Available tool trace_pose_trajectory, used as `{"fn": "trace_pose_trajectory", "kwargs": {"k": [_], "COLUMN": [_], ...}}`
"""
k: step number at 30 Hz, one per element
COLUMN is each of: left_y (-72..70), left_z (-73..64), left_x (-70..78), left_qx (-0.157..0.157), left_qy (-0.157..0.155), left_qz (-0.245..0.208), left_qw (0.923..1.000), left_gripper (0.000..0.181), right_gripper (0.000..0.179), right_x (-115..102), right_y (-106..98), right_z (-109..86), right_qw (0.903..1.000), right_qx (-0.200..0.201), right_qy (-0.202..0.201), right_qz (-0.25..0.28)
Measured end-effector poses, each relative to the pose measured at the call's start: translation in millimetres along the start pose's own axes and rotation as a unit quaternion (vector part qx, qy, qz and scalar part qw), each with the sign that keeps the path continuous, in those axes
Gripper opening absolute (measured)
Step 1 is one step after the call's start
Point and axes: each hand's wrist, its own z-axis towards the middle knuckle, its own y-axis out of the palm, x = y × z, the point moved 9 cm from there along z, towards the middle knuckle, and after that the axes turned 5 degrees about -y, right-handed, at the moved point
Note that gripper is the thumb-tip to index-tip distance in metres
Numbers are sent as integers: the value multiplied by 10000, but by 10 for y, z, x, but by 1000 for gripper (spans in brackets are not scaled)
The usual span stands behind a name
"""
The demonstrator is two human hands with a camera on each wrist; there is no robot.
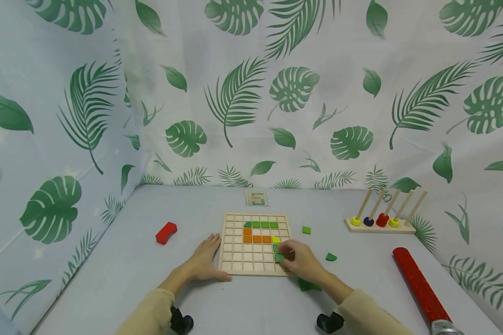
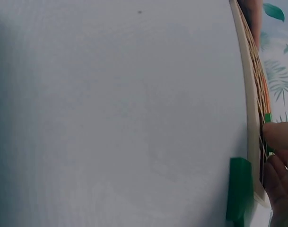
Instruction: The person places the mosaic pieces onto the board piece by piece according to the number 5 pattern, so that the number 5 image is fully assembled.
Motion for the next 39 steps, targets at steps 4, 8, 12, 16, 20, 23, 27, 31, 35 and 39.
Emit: {"fn": "trace_pose_trajectory", "kwargs": {"k": [4,8,12,16,20,23,27,31,35,39], "left_y": [-2,-7,-1,18,18,10,13,4,3,3], "left_z": [-7,-1,6,15,15,10,12,4,-6,-8], "left_x": [13,14,8,-4,1,3,-5,12,28,16], "left_qx": [-18,-6,-8,-25,-53,-67,-80,-74,-101,-105], "left_qy": [8,15,12,4,-4,-54,-137,-91,-34,-52], "left_qz": [18,38,24,37,40,21,58,47,-31,-18], "left_qw": [10000,10000,10000,10000,10000,10000,9999,9999,9999,9999], "left_gripper": [121,121,121,121,121,122,122,121,121,122], "right_gripper": [28,28,28,28,28,28,29,28,27,25], "right_x": [-10,4,27,44,48,47,53,49,60,134], "right_y": [20,23,28,37,35,32,33,24,-28,-177], "right_z": [-4,6,5,4,1,7,18,23,4,-24], "right_qw": [9998,9991,9988,9988,9991,9991,9990,9991,9991,9979], "right_qx": [107,204,221,229,245,251,247,229,245,424], "right_qy": [17,139,257,246,208,202,227,239,291,436], "right_qz": [-193,-337,-367,-348,-293,-281,-308,-255,-160,-209]}}
